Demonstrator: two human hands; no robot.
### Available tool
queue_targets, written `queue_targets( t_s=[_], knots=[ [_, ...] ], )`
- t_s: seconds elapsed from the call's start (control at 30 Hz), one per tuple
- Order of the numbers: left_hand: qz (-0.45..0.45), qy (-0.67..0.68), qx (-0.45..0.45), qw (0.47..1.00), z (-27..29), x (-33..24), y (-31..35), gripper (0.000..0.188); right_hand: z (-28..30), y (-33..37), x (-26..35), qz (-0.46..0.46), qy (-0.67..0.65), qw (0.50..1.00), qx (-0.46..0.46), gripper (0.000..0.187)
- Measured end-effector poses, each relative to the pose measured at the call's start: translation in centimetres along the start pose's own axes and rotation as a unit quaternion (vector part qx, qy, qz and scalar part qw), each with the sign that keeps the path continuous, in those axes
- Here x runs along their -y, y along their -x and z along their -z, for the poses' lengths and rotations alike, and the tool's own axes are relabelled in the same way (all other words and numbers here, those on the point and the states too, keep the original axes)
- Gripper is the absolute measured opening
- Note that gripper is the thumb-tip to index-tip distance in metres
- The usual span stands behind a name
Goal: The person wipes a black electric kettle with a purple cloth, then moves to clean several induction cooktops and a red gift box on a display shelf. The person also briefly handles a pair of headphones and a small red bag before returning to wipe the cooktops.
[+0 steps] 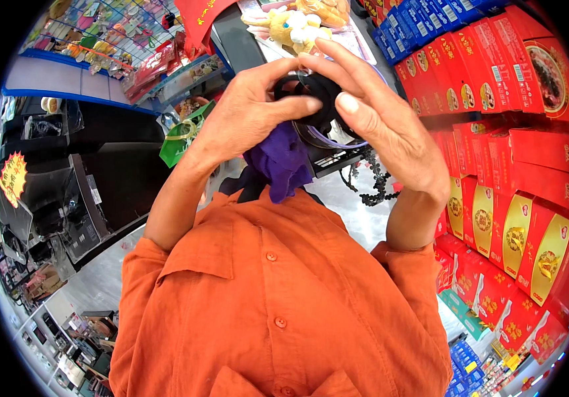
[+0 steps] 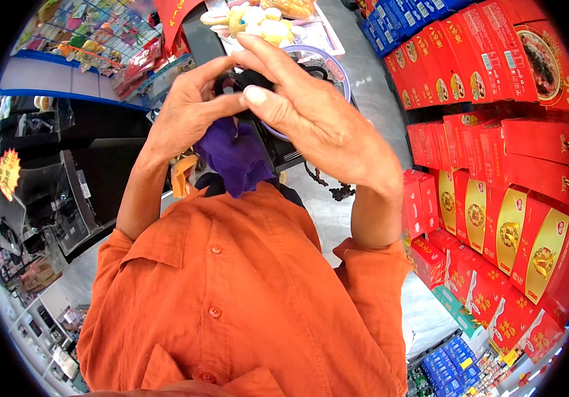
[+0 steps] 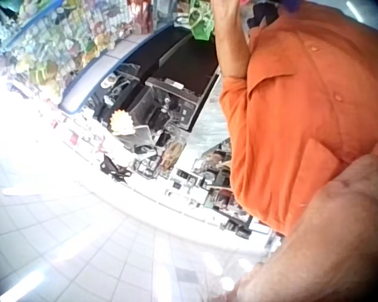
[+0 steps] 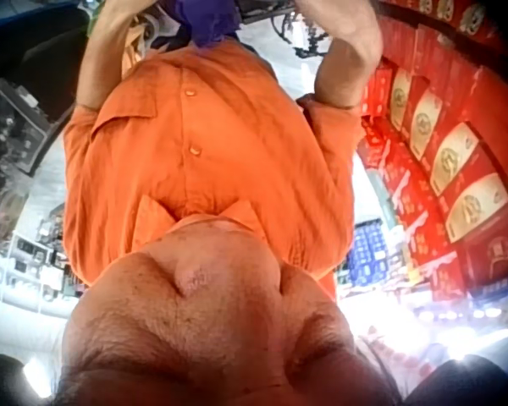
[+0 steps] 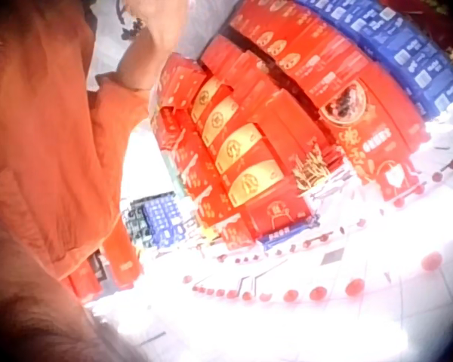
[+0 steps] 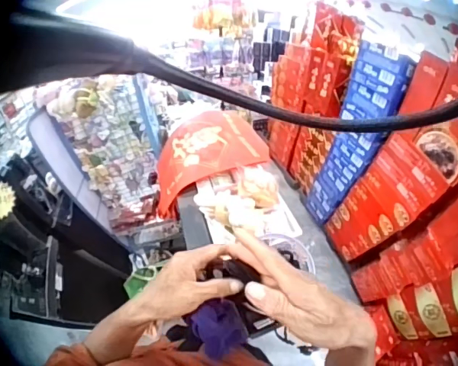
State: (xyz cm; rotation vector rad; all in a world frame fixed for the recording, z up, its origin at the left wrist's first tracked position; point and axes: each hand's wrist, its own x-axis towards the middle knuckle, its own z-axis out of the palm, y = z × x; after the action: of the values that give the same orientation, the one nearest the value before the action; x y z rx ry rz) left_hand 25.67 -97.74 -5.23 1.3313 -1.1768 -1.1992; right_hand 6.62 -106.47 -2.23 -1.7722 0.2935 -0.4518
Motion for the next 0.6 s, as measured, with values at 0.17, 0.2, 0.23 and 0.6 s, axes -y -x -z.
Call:
queue_targets(
  t_s=[0.17,0.2,0.23,0.6],
  knots=[
    [-0.007,0.019,-0.032,0.999,2.0,1.5,-0.3,0.024,2.2,0.5,1.1,-0.129,-0.001,0.987,-0.094,0.034],
    [-0.007,0.048,-0.033,0.998,2.0,1.4,-0.3,0.022,3.0,0.8,1.1,-0.194,0.049,0.977,-0.076,0.028],
    [-0.006,0.076,-0.042,0.996,2.1,1.4,-0.2,0.021,3.0,0.4,0.6,-0.194,0.132,0.972,-0.03,0.025],
    [0.021,0.218,-0.117,0.969,5.2,2.1,0.9,0.018,0.1,-2.5,-5.5,-0.144,0.457,0.851,0.216,0.03]
  ],
)
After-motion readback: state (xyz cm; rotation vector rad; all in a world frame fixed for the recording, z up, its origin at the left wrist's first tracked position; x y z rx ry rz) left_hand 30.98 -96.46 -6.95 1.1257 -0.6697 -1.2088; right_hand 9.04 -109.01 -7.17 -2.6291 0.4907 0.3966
